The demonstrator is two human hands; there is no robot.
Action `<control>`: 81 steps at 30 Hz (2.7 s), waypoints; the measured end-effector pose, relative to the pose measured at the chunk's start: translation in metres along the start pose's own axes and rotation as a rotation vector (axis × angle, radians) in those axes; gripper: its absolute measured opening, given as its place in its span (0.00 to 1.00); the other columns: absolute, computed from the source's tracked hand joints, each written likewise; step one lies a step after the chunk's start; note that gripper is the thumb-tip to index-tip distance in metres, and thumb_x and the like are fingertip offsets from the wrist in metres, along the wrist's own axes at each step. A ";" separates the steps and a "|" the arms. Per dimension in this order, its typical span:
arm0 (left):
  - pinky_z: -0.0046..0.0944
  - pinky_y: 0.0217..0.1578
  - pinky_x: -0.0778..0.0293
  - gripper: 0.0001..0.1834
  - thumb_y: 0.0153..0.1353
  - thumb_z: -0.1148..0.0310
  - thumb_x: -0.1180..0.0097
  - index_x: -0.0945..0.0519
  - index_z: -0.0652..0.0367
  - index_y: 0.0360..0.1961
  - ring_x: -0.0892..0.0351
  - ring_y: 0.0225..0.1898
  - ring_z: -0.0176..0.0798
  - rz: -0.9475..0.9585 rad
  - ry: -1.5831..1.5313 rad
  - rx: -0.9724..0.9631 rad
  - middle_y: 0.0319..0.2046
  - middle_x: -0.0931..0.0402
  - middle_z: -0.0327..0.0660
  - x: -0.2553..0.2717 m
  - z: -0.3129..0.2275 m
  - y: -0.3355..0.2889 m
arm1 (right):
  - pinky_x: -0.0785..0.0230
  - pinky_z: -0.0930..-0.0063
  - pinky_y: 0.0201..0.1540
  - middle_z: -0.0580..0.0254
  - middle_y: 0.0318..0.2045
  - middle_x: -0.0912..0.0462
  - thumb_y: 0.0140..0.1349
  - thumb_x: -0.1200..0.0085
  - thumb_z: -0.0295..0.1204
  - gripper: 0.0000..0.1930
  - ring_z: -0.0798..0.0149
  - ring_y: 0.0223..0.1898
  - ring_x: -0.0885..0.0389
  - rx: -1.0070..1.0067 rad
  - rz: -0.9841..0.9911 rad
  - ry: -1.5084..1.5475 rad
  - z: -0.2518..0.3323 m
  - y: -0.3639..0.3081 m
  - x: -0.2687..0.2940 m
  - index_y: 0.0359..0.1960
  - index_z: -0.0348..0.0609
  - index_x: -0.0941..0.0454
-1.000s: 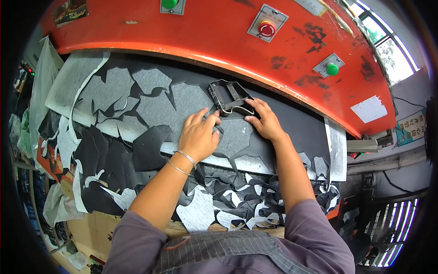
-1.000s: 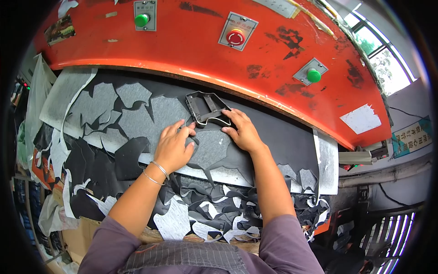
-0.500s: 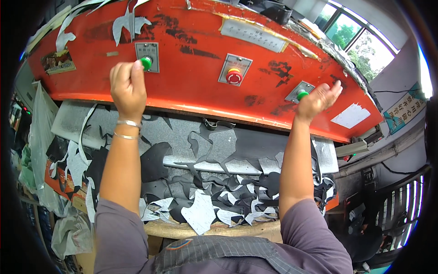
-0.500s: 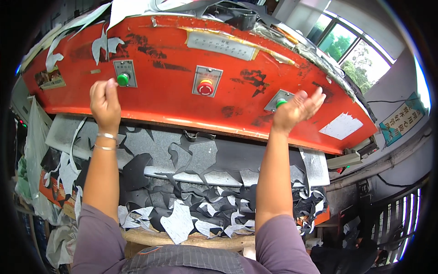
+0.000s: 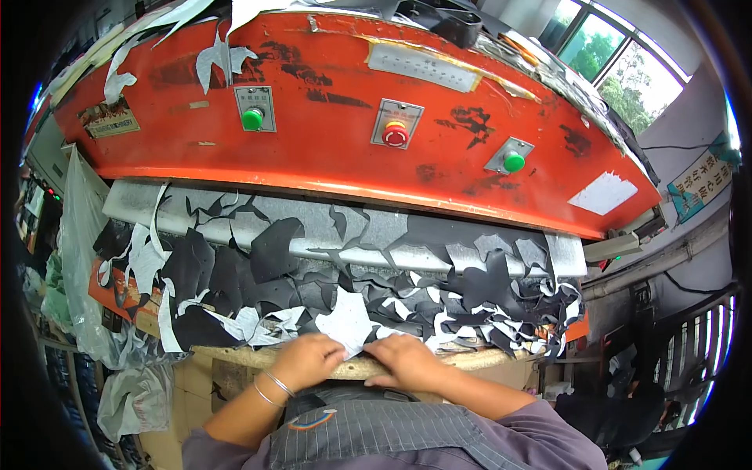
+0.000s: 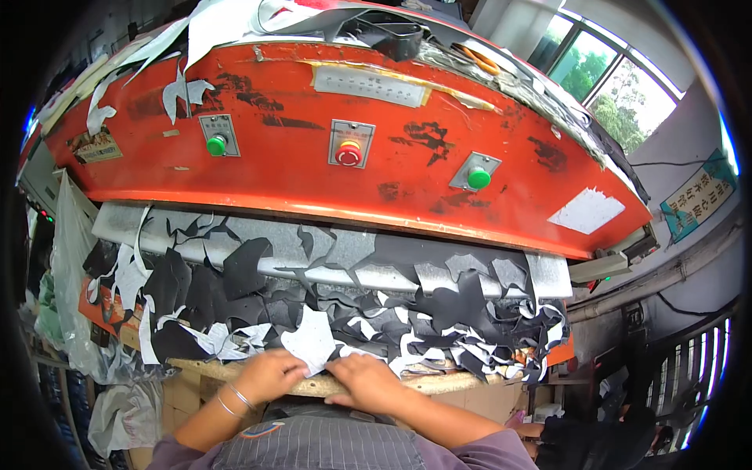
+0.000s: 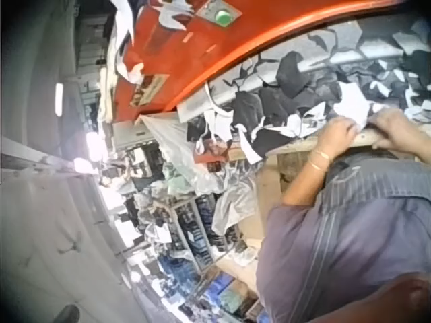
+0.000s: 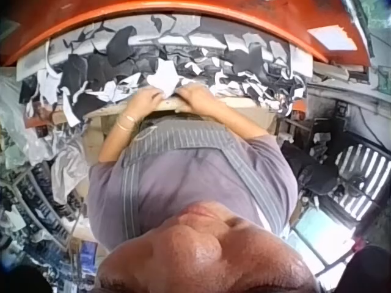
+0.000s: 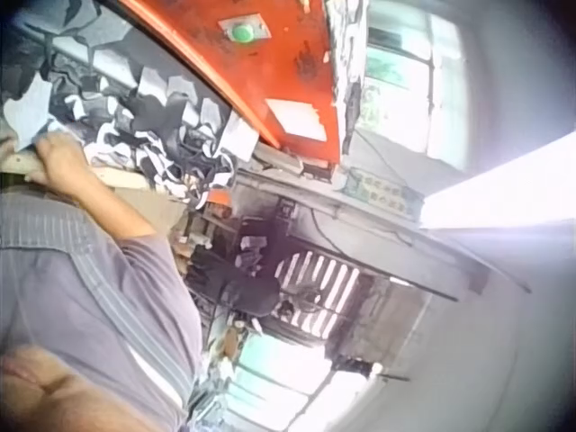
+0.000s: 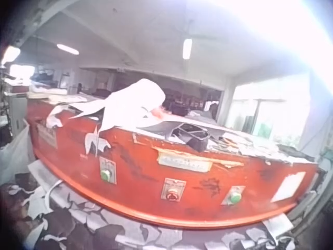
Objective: Die cutting leather pieces for shoe manufacturing using a hydraulic press.
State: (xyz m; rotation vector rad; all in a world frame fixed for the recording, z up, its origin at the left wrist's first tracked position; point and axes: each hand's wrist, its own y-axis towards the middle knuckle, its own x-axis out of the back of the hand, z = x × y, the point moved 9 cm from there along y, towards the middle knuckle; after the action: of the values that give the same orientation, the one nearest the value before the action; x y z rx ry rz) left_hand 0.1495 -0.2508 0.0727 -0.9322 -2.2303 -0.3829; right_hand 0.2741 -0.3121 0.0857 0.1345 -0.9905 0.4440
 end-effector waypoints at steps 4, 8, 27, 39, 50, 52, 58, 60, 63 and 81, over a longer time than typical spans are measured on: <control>0.43 0.29 0.26 0.08 0.53 0.62 0.39 0.17 0.53 0.22 0.23 0.29 0.45 -0.116 0.158 -0.033 0.23 0.22 0.40 -0.014 -0.017 -0.002 | 0.28 0.67 0.43 0.58 0.34 0.23 0.41 0.32 0.37 0.27 0.57 0.40 0.23 -0.067 -0.137 -0.137 0.001 -0.010 -0.018 0.44 0.40 0.24; 0.44 0.27 0.27 0.09 0.51 0.64 0.39 0.18 0.55 0.18 0.25 0.26 0.46 -0.219 0.172 -0.040 0.20 0.24 0.40 -0.007 -0.015 0.003 | 0.27 0.66 0.40 0.60 0.33 0.23 0.39 0.31 0.35 0.25 0.58 0.38 0.22 -0.079 -0.163 -0.126 -0.004 0.000 -0.011 0.41 0.40 0.24; 0.29 0.33 0.29 0.12 0.62 0.67 0.42 0.19 0.63 0.43 0.25 0.31 0.26 -0.064 -0.627 0.153 0.30 0.19 0.35 0.009 0.037 0.126 | 0.42 0.30 0.56 0.48 0.65 0.43 0.51 0.42 0.57 0.38 0.45 0.69 0.49 -0.543 -0.130 -0.447 -0.168 0.236 0.147 0.62 0.54 0.35; 0.34 0.47 0.25 0.59 0.44 0.80 0.28 0.56 0.54 0.72 0.23 0.45 0.35 0.114 -1.010 -0.033 0.45 0.26 0.48 -0.006 0.008 0.182 | 0.42 0.53 0.63 0.38 0.59 0.35 0.47 0.39 0.52 0.33 0.41 0.62 0.39 -0.165 -0.291 0.205 -0.129 0.094 0.119 0.53 0.46 0.23; 0.40 0.39 0.25 0.21 0.47 0.71 0.31 0.21 0.63 0.44 0.20 0.38 0.48 -0.172 -0.019 0.037 0.36 0.24 0.48 0.002 0.029 0.186 | 0.31 0.61 0.42 0.39 0.43 0.25 0.61 0.53 0.55 0.32 0.50 0.40 0.25 -0.743 -0.497 0.691 -0.222 0.027 0.129 0.32 0.29 0.20; 0.41 0.40 0.25 0.22 0.46 0.72 0.31 0.21 0.63 0.45 0.21 0.39 0.49 -0.198 0.057 -0.049 0.37 0.24 0.48 -0.002 0.008 0.189 | 0.27 0.61 0.41 0.33 0.48 0.26 0.61 0.57 0.59 0.37 0.45 0.39 0.20 -0.867 -0.607 0.542 -0.273 0.024 0.143 0.37 0.27 0.19; 0.46 0.36 0.27 0.05 0.54 0.74 0.41 0.19 0.60 0.33 0.24 0.36 0.54 -0.285 0.167 -0.209 0.31 0.24 0.47 0.003 0.018 0.179 | 0.20 0.59 0.38 0.31 0.55 0.31 0.60 0.60 0.62 0.42 0.38 0.46 0.22 -1.045 -0.551 0.375 -0.292 0.035 0.144 0.46 0.25 0.22; 0.46 0.35 0.27 0.05 0.53 0.73 0.41 0.19 0.61 0.32 0.24 0.34 0.55 -0.310 0.128 -0.161 0.29 0.25 0.48 0.022 0.032 0.157 | 0.22 0.56 0.44 0.33 0.55 0.31 0.57 0.56 0.64 0.43 0.40 0.57 0.29 -1.002 -0.479 0.477 -0.291 0.037 0.130 0.50 0.27 0.24; 0.43 0.32 0.28 0.05 0.51 0.74 0.39 0.19 0.64 0.29 0.25 0.28 0.53 -0.223 0.138 -0.037 0.23 0.27 0.48 0.062 0.040 0.116 | 0.32 0.55 0.58 0.35 0.60 0.36 0.51 0.43 0.62 0.43 0.40 0.61 0.34 -0.790 -0.344 0.258 -0.287 0.021 0.140 0.57 0.37 0.27; 0.48 0.65 0.49 0.40 0.55 0.69 0.44 0.47 0.66 0.68 0.31 0.59 0.50 -0.244 0.221 -0.196 0.59 0.28 0.48 -0.040 -0.005 0.215 | 0.44 0.57 0.66 0.38 0.60 0.32 0.40 0.28 0.44 0.36 0.42 0.65 0.38 -0.294 -0.624 -0.082 -0.268 0.011 0.140 0.53 0.46 0.25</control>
State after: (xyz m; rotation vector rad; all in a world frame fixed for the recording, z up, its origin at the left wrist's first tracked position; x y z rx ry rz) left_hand 0.3257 -0.1232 0.0508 -0.6772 -2.1319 -0.7895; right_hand 0.5436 -0.1773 0.0540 0.1883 -1.0253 -0.2797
